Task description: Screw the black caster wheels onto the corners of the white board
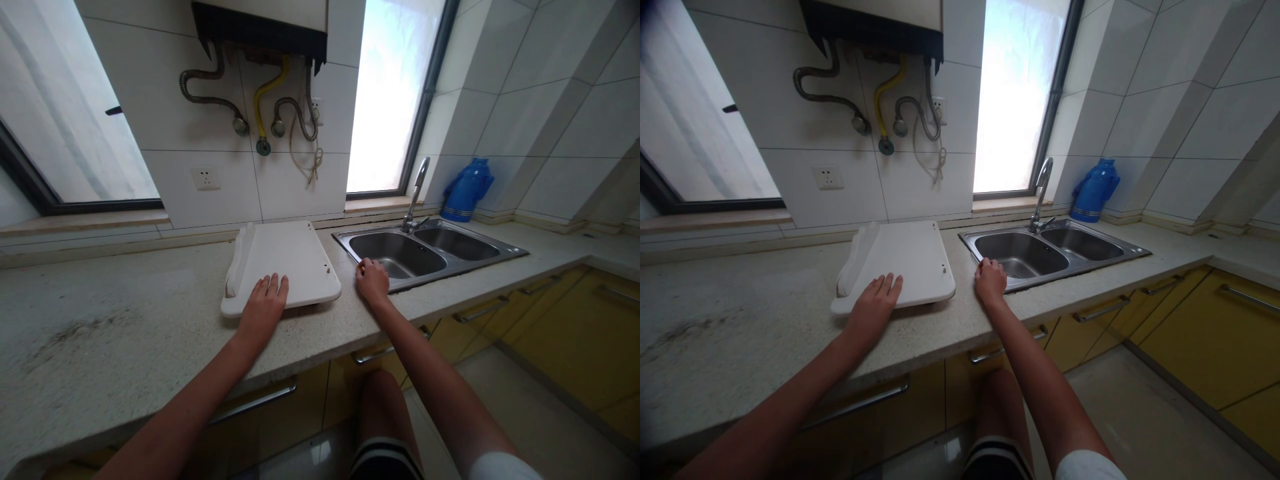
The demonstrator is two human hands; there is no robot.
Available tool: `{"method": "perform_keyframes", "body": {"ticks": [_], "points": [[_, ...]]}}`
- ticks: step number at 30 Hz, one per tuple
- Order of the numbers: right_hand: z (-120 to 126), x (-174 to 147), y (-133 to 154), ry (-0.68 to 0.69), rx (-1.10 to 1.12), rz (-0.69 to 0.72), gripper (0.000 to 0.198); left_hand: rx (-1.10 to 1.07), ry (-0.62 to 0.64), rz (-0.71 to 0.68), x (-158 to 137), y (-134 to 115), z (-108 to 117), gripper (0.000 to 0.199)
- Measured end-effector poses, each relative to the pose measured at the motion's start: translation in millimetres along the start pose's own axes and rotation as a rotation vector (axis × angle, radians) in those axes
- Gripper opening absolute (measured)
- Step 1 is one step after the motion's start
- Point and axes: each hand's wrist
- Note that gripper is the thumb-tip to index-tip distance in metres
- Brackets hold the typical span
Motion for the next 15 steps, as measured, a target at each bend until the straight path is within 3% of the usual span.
{"method": "perform_keyframes", "body": {"ticks": [15], "points": [[4.2,-9.8,-2.5,-0.045,0.084,-0.034,0.032,-0.096,-0.010,0.053,6.0,-4.8,-2.2,0.056]]}}
Point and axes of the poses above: each hand's wrist, its own x-axis towards the middle knuckle, its own z-axis out of the back of the hand, y = z × x, and after that the axes turned 14 degrees about -x, right-handed
